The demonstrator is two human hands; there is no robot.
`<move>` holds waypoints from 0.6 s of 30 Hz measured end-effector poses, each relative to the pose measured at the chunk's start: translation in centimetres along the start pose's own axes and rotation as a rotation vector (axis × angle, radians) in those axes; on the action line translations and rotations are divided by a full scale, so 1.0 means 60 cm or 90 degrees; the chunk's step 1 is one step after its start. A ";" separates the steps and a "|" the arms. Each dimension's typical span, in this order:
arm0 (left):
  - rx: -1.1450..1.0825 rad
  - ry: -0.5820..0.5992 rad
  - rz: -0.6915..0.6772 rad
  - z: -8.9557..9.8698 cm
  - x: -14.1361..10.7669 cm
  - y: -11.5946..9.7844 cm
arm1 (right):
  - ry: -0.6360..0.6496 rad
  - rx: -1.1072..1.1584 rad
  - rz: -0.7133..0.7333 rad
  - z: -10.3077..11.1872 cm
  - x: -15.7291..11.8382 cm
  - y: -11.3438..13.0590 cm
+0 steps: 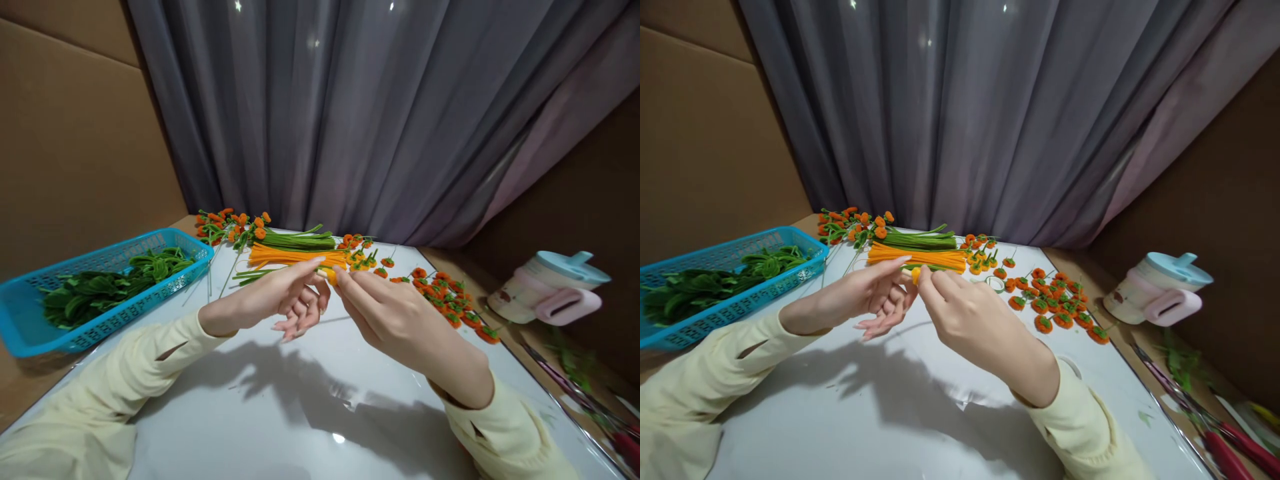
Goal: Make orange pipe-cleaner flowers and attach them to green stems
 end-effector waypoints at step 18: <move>0.201 -0.249 -0.135 -0.008 -0.004 -0.003 | -0.026 0.102 -0.049 -0.023 0.004 -0.009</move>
Point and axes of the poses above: each hand's wrist, its own x-axis towards the middle knuckle, its own z-axis out of the back of the hand, y = z × x, the point moved 3 cm from there along x, towards the middle knuckle, and after that the axes turned 14 degrees about x, right-handed, at the moved point
